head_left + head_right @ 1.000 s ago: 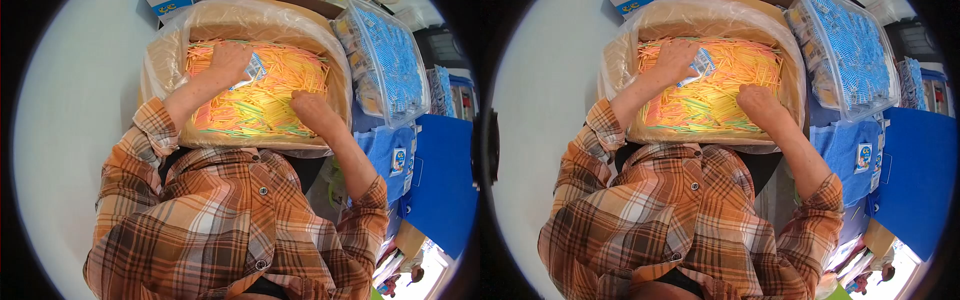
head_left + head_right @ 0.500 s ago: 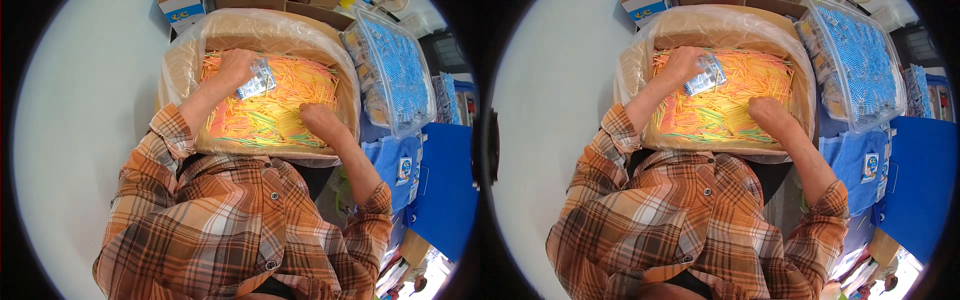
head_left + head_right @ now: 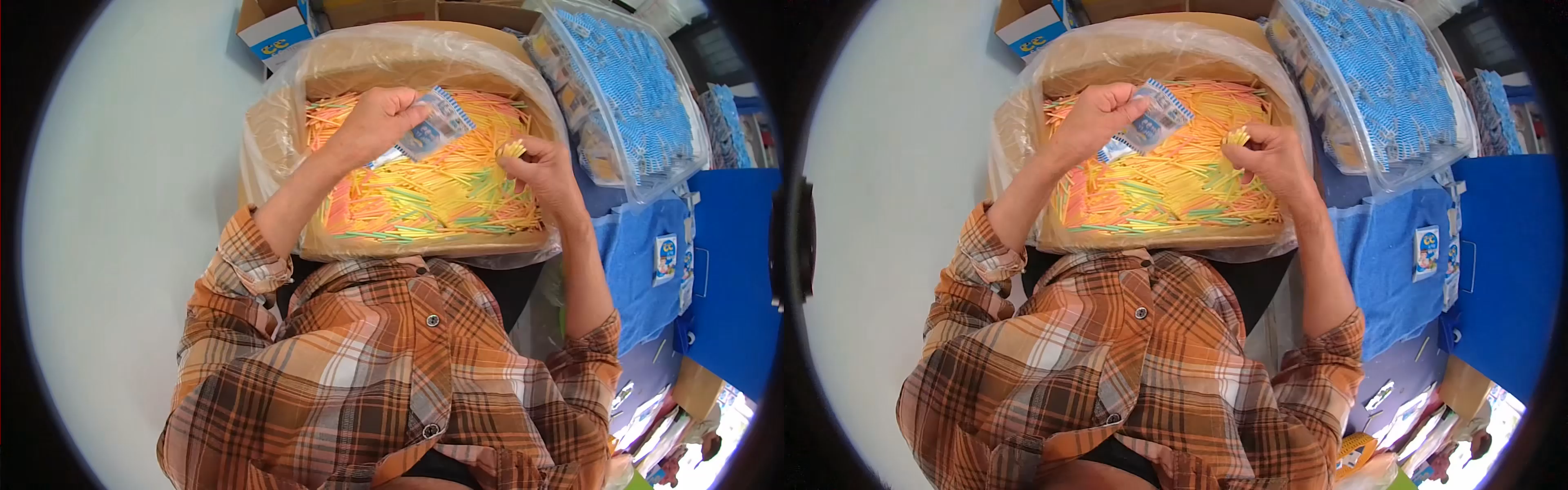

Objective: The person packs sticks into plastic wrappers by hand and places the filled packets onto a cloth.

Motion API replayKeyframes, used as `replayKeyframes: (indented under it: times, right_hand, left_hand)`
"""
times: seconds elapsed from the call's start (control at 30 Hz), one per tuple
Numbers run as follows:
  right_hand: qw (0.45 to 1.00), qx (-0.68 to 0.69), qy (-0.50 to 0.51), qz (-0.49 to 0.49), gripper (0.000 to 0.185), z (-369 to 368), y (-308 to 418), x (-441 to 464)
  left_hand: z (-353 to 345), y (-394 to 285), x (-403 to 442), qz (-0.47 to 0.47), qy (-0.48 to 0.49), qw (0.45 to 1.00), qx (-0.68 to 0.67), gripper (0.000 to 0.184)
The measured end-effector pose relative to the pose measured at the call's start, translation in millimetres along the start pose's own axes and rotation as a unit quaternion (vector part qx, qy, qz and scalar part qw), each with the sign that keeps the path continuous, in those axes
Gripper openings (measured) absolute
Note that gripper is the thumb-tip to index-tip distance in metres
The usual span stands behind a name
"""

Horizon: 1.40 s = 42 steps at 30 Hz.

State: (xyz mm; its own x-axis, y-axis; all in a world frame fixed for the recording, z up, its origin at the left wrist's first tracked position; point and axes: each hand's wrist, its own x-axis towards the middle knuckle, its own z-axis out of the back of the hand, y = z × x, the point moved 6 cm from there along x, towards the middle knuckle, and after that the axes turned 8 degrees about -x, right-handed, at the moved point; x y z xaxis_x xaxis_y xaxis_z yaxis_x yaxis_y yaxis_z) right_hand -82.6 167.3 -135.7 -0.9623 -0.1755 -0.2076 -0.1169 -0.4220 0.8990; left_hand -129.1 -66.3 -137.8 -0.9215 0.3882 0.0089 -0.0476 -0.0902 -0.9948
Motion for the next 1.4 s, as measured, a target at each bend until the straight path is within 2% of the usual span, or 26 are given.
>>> replayKeyframes:
  times: [0.03,0.13,0.27,0.47,0.6,0.7,0.9,1.1,1.2,1.4]
  right_hand:
    - [0.995,0.094,-0.033,-0.016,0.010,2.8,-0.7,-4.8]
    - [0.970,0.217,-0.078,-0.074,0.010,19.0,-21.3,-15.7]
    - [0.936,0.335,-0.087,-0.065,0.011,22.8,-29.2,-28.3]
    - [0.922,0.370,-0.084,-0.077,0.009,16.5,1.2,-29.5]
    - [0.929,0.348,-0.089,-0.089,0.009,11.7,14.4,-20.9]
    - [0.911,0.390,-0.080,-0.110,0.007,15.4,0.5,-15.1]
    - [0.931,0.298,-0.164,-0.131,0.010,16.3,0.2,-18.4]
    - [0.973,0.145,-0.178,-0.030,0.010,7.8,42.6,-22.0]
    - [0.976,0.004,-0.214,0.047,0.007,5.3,75.7,-29.6]
    - [0.981,-0.025,-0.184,0.056,0.008,-3.1,79.9,-24.5]
  left_hand:
    - [-8.2,2.5,0.5,0.000,0.009,1.000,-0.013,0.019]
    - [-31.4,11.7,-1.1,0.026,0.021,0.993,-0.115,0.014]
    - [-54.7,23.6,-0.5,0.040,0.046,0.978,-0.197,0.013]
    - [-59.3,27.4,1.4,0.063,0.081,0.983,-0.155,0.013]
    - [-62.8,30.6,2.7,0.052,0.110,0.979,-0.163,0.017]
    - [-63.3,24.4,1.3,0.031,0.123,0.980,-0.153,0.017]
    - [-66.8,15.8,-1.6,0.009,0.138,0.982,-0.132,0.016]
    - [-66.1,19.8,-3.0,0.042,0.110,0.979,-0.166,0.017]
    - [-62.8,18.6,-2.3,0.032,0.069,0.976,-0.204,0.017]
    - [-64.0,20.1,-1.8,-0.003,0.070,0.979,-0.193,0.017]
